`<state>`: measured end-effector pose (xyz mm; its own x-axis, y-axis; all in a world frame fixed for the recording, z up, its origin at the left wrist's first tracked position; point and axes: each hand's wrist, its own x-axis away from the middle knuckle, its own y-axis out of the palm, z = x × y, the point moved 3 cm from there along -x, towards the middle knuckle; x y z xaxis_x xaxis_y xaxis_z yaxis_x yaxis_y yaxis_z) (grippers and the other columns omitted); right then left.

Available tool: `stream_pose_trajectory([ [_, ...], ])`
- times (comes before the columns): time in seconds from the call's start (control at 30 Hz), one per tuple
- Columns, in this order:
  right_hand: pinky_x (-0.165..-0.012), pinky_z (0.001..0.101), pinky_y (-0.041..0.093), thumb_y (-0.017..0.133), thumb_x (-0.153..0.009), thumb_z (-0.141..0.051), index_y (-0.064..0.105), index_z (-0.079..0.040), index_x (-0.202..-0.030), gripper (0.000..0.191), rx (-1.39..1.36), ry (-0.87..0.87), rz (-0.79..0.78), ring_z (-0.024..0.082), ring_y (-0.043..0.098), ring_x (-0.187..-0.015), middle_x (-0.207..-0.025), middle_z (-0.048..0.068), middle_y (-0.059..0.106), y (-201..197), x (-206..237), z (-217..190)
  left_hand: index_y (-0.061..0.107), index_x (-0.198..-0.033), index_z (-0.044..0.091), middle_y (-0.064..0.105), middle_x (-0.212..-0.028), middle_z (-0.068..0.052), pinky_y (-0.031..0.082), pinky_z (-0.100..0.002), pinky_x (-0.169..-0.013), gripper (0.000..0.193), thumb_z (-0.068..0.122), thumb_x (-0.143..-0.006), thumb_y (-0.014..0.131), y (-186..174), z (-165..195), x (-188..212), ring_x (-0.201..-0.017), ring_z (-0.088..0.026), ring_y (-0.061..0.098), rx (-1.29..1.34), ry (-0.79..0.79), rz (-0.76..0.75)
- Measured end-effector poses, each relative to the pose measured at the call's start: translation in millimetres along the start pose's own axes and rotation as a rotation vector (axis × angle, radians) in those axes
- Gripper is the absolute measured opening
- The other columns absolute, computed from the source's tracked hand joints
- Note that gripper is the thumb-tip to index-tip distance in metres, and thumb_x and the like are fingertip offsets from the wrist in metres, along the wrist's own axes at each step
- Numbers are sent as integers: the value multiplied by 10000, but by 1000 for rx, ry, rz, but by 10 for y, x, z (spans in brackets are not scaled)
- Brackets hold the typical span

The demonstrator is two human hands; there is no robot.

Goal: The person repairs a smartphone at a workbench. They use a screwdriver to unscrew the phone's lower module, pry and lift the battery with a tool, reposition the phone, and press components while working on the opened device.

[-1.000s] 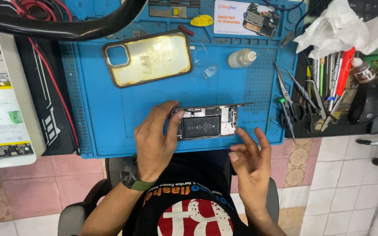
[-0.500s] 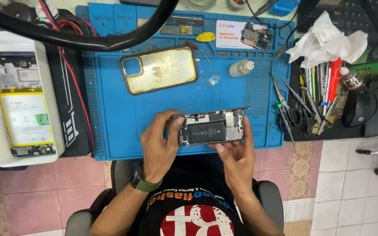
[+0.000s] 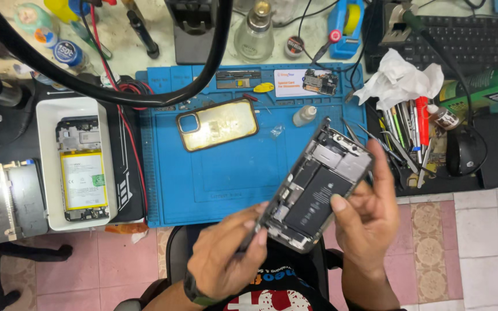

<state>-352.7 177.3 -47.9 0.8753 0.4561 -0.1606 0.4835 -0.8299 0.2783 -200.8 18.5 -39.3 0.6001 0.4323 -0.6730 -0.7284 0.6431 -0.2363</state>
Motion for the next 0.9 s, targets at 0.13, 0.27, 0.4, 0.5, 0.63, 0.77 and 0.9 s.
stream_pose_trajectory([
  [0.13,-1099,319,514,627,-946,68,160,134,-1682,874,12,-99,75,249,653,-1247,-1411,292,590,66,73,-443,521,-1162,-73,683,-1134,-222,654,-428,-863,342,-24,-914,751,23,339,-42,-1045,-429,773,129,144,-12],
  [0.27,-1177,350,501,632,-880,53,221,159,-1679,904,34,-142,152,258,617,-1319,-1500,292,530,99,89,-641,533,-1186,-23,691,-1202,-216,662,-389,-891,216,-11,-1024,675,61,532,16,-1128,-366,782,90,143,-63],
  [0.4,-1131,323,494,634,-879,50,240,179,-1633,860,24,-157,144,261,616,-1315,-1507,306,527,65,108,-704,576,-1186,-28,719,-1205,-234,675,-361,-831,140,-22,-1048,559,80,557,59,-1113,-350,803,119,99,-112],
  [0.5,-1129,323,496,636,-879,49,255,188,-1634,857,-21,-152,138,260,627,-1293,-1491,317,541,24,139,-702,586,-1208,-39,710,-1220,-257,677,-360,-819,158,-4,-1054,581,120,604,55,-1088,-332,814,187,56,-107],
  [0.63,-1100,335,512,629,-887,52,259,187,-1644,853,-78,-134,128,276,648,-1248,-1425,348,571,-25,149,-694,546,-1150,-18,671,-1123,-242,658,-362,-780,194,26,-1014,678,172,690,6,-1003,-347,777,198,142,-89],
  [0.77,-1103,343,517,624,-878,50,252,187,-1634,854,-83,-129,132,279,647,-1259,-1433,346,563,-43,133,-704,578,-1232,-29,704,-1222,-277,674,-355,-834,221,39,-1045,674,207,697,3,-1065,-322,824,237,1,-119],
  [0.9,-1114,352,513,625,-870,44,247,188,-1623,855,-93,-124,129,280,640,-1276,-1443,342,555,-43,103,-713,574,-1231,-33,701,-1217,-255,671,-358,-852,206,40,-1064,670,225,662,25,-1079,-325,817,223,57,-113],
])
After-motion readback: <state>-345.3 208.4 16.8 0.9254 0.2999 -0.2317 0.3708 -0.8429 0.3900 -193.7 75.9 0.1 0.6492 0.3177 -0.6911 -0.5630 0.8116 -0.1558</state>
